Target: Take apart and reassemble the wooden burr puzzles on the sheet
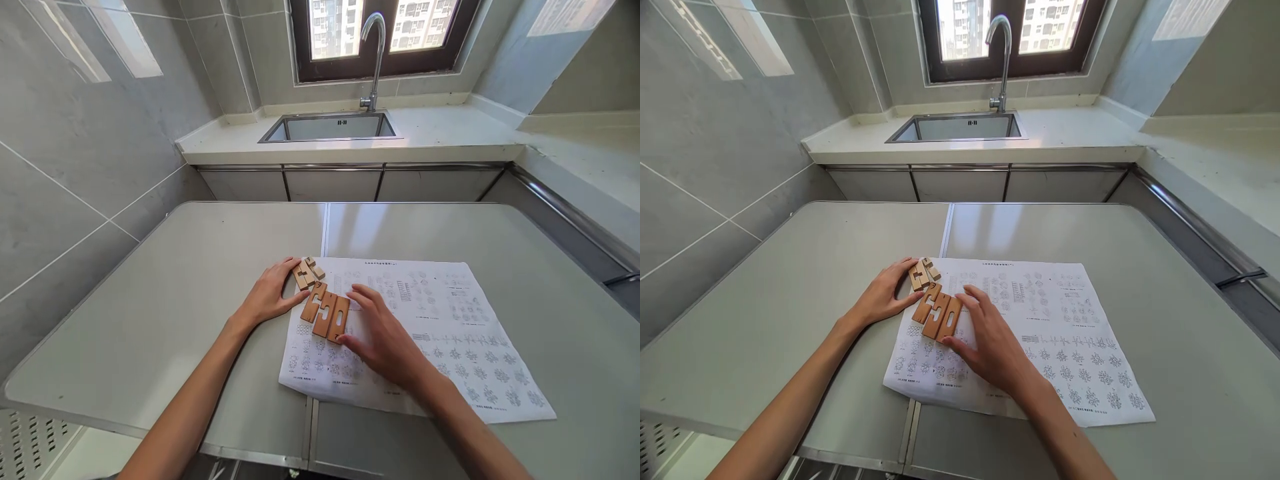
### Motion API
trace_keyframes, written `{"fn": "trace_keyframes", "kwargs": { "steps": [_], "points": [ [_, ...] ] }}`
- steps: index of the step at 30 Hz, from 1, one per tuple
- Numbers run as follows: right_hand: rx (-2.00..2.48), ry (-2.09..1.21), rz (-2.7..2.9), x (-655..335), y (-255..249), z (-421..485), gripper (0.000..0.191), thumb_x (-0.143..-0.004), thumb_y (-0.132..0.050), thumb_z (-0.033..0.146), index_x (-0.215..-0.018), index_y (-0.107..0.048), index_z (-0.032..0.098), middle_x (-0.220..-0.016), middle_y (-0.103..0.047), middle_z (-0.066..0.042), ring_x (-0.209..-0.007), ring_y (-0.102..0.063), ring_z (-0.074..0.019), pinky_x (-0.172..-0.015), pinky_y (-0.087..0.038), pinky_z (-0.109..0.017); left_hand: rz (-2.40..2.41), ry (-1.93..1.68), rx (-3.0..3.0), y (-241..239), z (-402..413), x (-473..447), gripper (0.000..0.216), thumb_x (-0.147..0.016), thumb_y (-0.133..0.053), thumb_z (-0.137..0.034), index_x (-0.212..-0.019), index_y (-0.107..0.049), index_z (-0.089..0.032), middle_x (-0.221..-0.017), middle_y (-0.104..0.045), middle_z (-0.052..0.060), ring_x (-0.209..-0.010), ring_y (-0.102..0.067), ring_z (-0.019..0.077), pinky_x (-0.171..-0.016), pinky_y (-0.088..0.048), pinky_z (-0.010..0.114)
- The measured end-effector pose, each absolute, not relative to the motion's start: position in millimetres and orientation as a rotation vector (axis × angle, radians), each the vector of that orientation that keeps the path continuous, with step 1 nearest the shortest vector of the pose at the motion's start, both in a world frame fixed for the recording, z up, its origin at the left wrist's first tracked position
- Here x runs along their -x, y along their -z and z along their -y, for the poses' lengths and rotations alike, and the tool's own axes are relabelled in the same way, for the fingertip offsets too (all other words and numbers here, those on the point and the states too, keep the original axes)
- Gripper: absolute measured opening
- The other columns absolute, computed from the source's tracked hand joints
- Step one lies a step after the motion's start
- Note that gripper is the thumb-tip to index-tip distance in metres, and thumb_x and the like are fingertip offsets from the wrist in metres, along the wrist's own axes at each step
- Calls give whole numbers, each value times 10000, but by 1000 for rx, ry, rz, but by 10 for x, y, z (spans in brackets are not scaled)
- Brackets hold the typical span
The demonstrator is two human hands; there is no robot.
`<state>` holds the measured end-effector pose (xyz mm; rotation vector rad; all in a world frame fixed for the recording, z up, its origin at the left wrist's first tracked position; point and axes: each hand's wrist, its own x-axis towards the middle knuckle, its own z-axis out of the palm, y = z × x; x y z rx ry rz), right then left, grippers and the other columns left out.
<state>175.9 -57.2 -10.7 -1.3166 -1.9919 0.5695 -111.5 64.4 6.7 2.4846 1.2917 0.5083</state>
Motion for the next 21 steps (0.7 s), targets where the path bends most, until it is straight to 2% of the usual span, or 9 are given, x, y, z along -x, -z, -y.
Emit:
{"fn": "trace_keyframes", "kwargs": {
  "steps": [2,4,7,8,11,15,21],
  "points": [
    [1448,-570,1804,-1831,76,759,473,-1062,-576,451,-1489,-485,269,-1600,-496,-150,-1412,-576,-338,-1104,-576,-539,-1296,-500,-2482,-68,-645,1115,763,-978,-635,-620,-1605,-419,-244,-1629,-523,129,-1534,-457,361,-1251,-405,545],
    [1573,-540,1614,-1915,54,985,347,-1072,-546,476,-1346,-608,273,-1497,-600,-127,-1273,-669,-321,-1039,-609,-505,-1297,-500,-2479,-69,-644,1113,760,-981,-634,-615,-1609,-417,-247,-1630,-523,125,-1537,-455,362,-1250,-407,545],
    [1725,-527,1382,-2024,60,1320,335,-1033,-594,535,-1232,-687,282,-1316,-725,-93,-1034,-760,-282,-842,-658,-393,-1287,-495,-2485,-72,-639,1109,760,-980,-644,-601,-1614,-413,-250,-1631,-525,122,-1539,-453,364,-1253,-405,551],
    [1781,-548,1320,-2045,74,1411,348,-1028,-596,548,-1224,-699,280,-1266,-752,-89,-1024,-768,-282,-814,-654,-368,-1287,-493,-2486,-74,-637,1109,760,-981,-644,-598,-1615,-411,-251,-1631,-526,121,-1539,-452,365,-1253,-404,554],
    [1862,-613,1192,-2033,131,1578,376,-996,-618,600,-1134,-742,273,-1106,-808,-68,-990,-788,-282,-794,-642,-328,-1303,-482,-2483,-77,-633,1114,760,-985,-636,-606,-1617,-408,-251,-1636,-518,125,-1536,-457,368,-1250,-408,560],
    [1860,-635,1178,-1911,181,1591,337,-1012,-602,565,-1091,-741,268,-1116,-796,-60,-991,-774,-269,-850,-631,-330,-1316,-491,-2473,-78,-629,1118,765,-979,-647,-616,-1610,-407,-256,-1637,-513,122,-1523,-469,365,-1249,-414,560],
    [1641,-568,1346,-1862,228,1534,194,-1033,-613,414,-1040,-734,262,-1084,-776,-58,-944,-758,-239,-866,-621,-321,-1317,-545,-2410,-88,-614,1100,751,-976,-669,-604,-1602,-394,-292,-1612,-538,96,-1479,-521,338,-1234,-450,532]
  ]
}}
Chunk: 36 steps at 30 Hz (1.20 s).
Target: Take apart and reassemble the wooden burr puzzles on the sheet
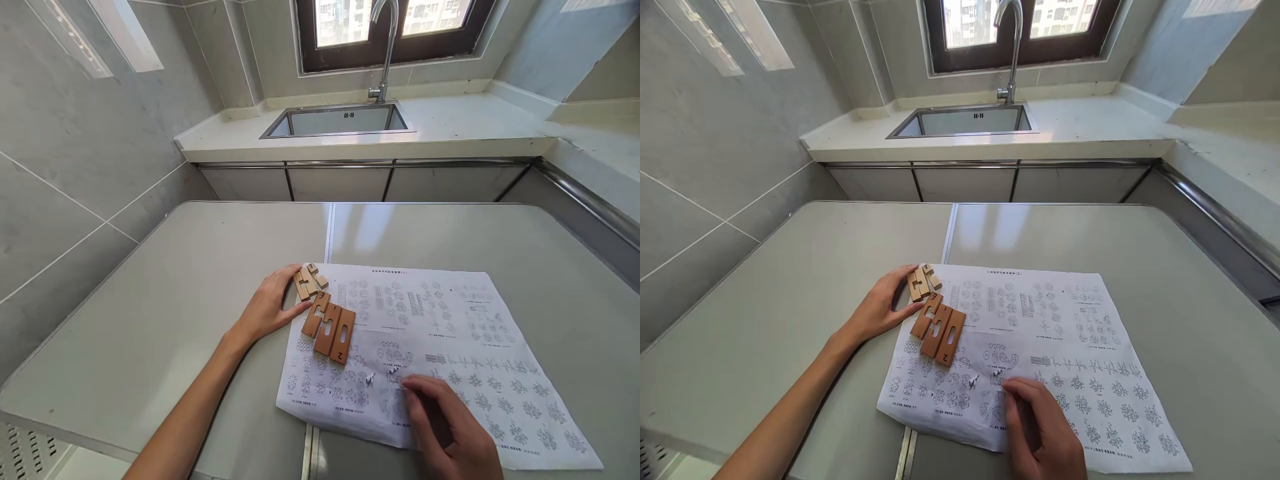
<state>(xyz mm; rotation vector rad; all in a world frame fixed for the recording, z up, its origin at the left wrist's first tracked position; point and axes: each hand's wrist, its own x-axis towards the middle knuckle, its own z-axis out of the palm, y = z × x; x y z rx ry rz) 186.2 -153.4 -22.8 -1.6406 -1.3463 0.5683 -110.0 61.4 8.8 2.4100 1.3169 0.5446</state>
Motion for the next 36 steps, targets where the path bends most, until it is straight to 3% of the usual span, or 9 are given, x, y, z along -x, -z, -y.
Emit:
{"fn": "trace_keyframes", "kwargs": {
  "steps": [10,19,28,36],
  "points": [
    [1567,-532,1476,-1878,299,1515,195,-1043,-604,358,-997,-760,251,-1029,-794,-75,-967,-772,-250,-858,-625,-338,-1387,-582,-2313,-64,-715,979,714,-963,-684,-606,-1559,-443,-295,-1546,-600,84,-1394,-591,328,-1170,-499,515],
    [1530,-564,1489,-1884,283,1497,199,-1040,-594,337,-977,-760,249,-992,-792,-92,-931,-767,-273,-823,-631,-372,-1472,-659,-2461,-28,-867,588,710,-867,-804,-569,-1442,-545,-241,-1341,-698,111,-1236,-633,348,-1080,-504,527],
    [1530,-577,1480,-1866,249,1492,185,-1049,-586,330,-988,-745,258,-998,-787,-75,-944,-758,-268,-820,-608,-365,-1536,-674,-2500,-3,-875,588,533,-939,-734,-550,-1348,-604,-235,-1246,-722,97,-1141,-648,321,-1026,-512,486],
    [1527,-595,1497,-1885,252,1492,183,-1047,-590,330,-1009,-749,249,-1018,-786,-95,-972,-755,-279,-837,-617,-380,-1572,-828,-2340,-36,-838,582,560,-902,-764,-563,-1325,-610,-231,-1175,-727,80,-1060,-680,295,-990,-556,474]
  ]
}}
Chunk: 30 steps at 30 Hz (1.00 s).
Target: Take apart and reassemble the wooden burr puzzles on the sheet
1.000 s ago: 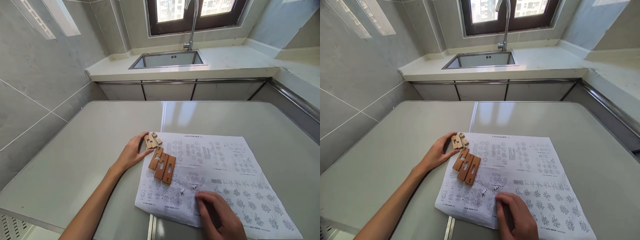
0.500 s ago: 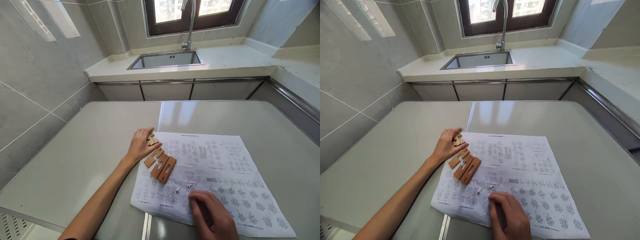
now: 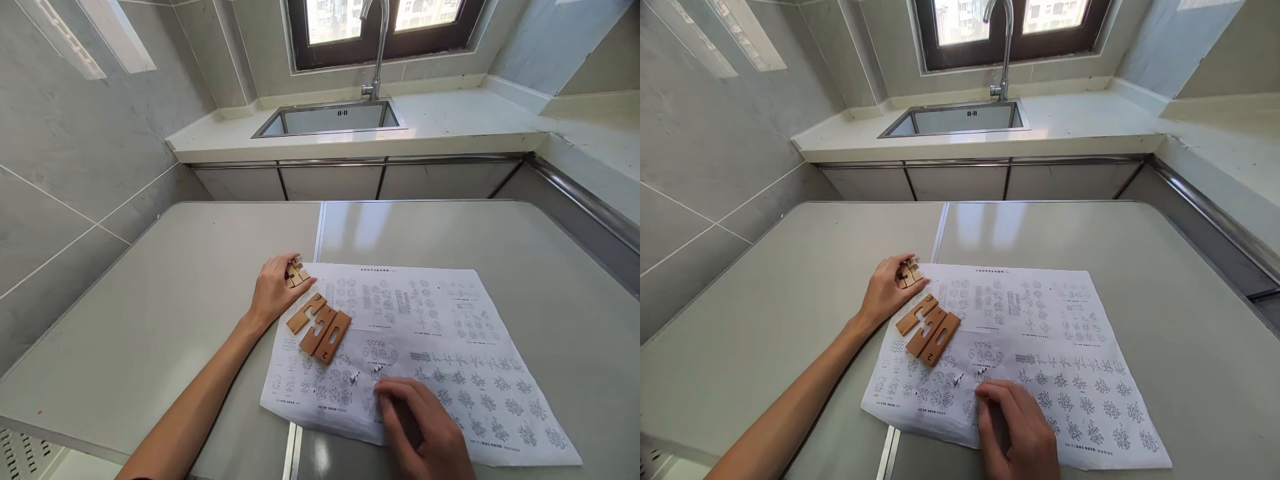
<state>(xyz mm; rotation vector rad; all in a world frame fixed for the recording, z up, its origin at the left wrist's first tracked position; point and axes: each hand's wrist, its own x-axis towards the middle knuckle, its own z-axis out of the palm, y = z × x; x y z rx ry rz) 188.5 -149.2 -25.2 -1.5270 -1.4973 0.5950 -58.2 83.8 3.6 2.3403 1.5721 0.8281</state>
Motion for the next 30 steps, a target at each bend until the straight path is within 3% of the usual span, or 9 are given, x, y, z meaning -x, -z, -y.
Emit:
{"fn": "trace_keyframes", "kwargs": {
  "steps": [9,13,17,25,30],
  "points": [
    [1545,-600,1498,-1886,242,1502,208,-1053,-579,359,-994,-741,245,-1022,-782,-105,-970,-751,-283,-842,-630,-392,-1496,-991,-2267,-237,-598,505,587,-884,-793,-581,-1342,-595,-270,-1221,-712,74,-1107,-687,292,-960,-587,448],
    [1553,-608,1498,-1888,257,1509,196,-1054,-583,352,-999,-738,244,-1034,-778,-106,-982,-748,-280,-845,-625,-387,-1094,-946,-2345,-301,-286,271,665,-852,-846,-557,-1381,-554,-280,-1274,-707,92,-1140,-694,287,-989,-581,428],
    [1542,-620,1495,-1895,252,1507,182,-1051,-590,355,-1028,-735,249,-1034,-774,-100,-976,-749,-274,-833,-619,-374,-636,-765,-2468,-268,70,-16,690,-879,-814,-556,-1433,-510,-277,-1203,-756,89,-1099,-719,278,-1018,-559,415],
    [1608,-623,1392,-1888,262,1538,222,-1030,-597,410,-1154,-704,260,-1067,-785,-79,-901,-778,-262,-797,-644,-357,-601,-642,-2478,-90,310,-187,633,-943,-730,-581,-1440,-502,-260,-1285,-743,120,-1152,-702,294,-1048,-532,427],
    [1690,-672,1258,-1861,201,1540,253,-1072,-533,395,-1226,-687,266,-1170,-790,-70,-996,-791,-242,-866,-648,-324,-652,-642,-2537,-64,272,-174,621,-947,-741,-554,-1433,-511,-244,-1300,-739,111,-1158,-686,300,-1007,-542,431]
  ]
}}
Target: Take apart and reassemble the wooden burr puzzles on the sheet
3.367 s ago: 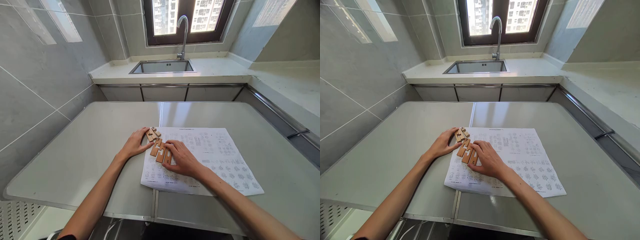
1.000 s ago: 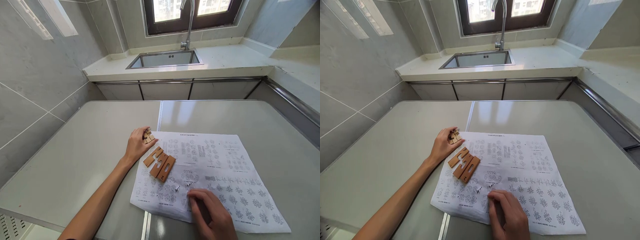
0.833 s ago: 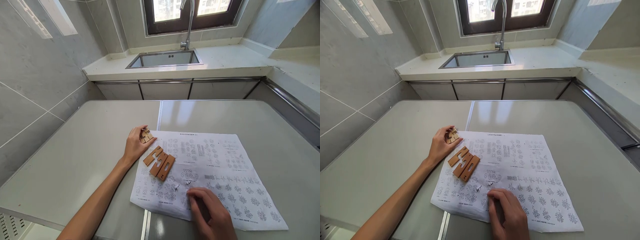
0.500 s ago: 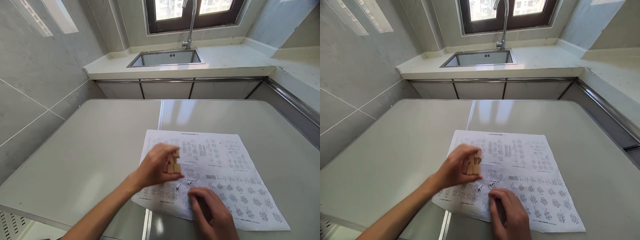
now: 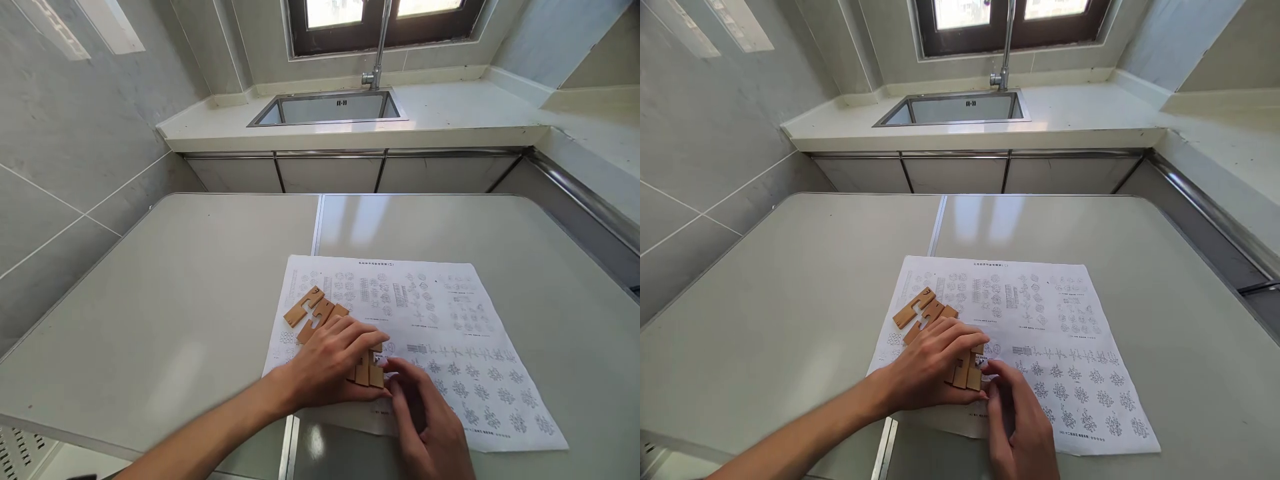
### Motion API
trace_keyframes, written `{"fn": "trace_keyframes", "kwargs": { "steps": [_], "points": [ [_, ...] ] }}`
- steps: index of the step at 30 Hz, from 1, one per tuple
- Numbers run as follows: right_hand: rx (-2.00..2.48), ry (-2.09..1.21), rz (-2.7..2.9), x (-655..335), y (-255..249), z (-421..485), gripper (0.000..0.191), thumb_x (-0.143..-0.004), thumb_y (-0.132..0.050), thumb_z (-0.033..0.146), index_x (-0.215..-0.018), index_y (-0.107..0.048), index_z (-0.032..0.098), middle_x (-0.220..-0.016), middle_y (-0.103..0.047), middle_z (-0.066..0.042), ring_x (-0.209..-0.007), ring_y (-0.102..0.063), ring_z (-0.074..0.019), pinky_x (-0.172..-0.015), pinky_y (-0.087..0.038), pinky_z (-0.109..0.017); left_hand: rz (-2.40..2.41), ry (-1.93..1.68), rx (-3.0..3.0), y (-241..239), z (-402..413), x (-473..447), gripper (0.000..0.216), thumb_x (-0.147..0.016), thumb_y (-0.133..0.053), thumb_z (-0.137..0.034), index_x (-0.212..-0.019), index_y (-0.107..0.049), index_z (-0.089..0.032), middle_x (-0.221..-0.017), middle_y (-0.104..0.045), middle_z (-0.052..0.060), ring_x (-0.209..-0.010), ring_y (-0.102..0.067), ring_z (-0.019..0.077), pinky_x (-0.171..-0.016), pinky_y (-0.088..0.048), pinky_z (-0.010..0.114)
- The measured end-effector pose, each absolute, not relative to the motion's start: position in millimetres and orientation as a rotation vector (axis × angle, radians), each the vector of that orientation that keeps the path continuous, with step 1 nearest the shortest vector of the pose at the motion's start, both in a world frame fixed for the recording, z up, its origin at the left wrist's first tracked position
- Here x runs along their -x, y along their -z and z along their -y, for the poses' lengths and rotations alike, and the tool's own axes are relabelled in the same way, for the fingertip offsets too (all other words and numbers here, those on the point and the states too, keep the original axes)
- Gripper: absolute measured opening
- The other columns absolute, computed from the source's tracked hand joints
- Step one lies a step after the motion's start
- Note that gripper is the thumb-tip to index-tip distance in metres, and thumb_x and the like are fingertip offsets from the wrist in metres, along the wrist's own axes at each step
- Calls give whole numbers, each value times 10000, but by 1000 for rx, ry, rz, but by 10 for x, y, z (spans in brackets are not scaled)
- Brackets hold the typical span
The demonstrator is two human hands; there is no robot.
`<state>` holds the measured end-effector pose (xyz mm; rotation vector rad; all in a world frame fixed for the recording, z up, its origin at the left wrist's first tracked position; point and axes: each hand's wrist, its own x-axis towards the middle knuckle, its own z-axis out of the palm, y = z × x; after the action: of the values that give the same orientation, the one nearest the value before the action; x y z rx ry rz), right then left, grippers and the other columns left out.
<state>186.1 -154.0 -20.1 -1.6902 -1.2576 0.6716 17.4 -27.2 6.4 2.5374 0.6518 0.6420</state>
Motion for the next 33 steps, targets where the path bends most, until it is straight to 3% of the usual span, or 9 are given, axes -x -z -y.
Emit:
{"fn": "trace_keyframes", "kwargs": {
  "steps": [4,11,24,33],
  "points": [
    [1697,-722,1197,-1852,155,1531,335,-1119,-429,422,-1232,-703,266,-1169,-803,-64,-922,-800,-217,-813,-656,-294,-621,-649,-2568,-45,270,-178,616,-954,-741,-541,-1430,-503,-231,-1294,-739,103,-1152,-680,286,-1010,-531,421],
    [1676,-628,1252,-1850,248,1533,396,-1006,-649,553,-1244,-698,241,-1066,-810,-77,-927,-802,-256,-843,-672,-351,-529,-618,-2564,-38,297,-191,516,-1012,-674,-446,-1440,-485,-232,-1305,-739,109,-1189,-672,288,-1025,-502,408],
    [1670,-650,1258,-1864,225,1538,348,-989,-694,497,-1215,-679,232,-1005,-797,-72,-883,-782,-249,-810,-661,-350,-482,-498,-2592,-28,268,-186,517,-1041,-631,-456,-1452,-498,-173,-1352,-704,147,-1220,-636,289,-1068,-486,427],
    [1697,-651,1269,-1865,181,1534,346,-971,-720,506,-1197,-686,247,-982,-770,-48,-851,-751,-235,-808,-624,-346,-483,-465,-2586,-99,109,-84,726,-909,-754,-567,-1445,-494,-152,-1368,-673,198,-1241,-627,343,-1109,-465,486]
  ]
}}
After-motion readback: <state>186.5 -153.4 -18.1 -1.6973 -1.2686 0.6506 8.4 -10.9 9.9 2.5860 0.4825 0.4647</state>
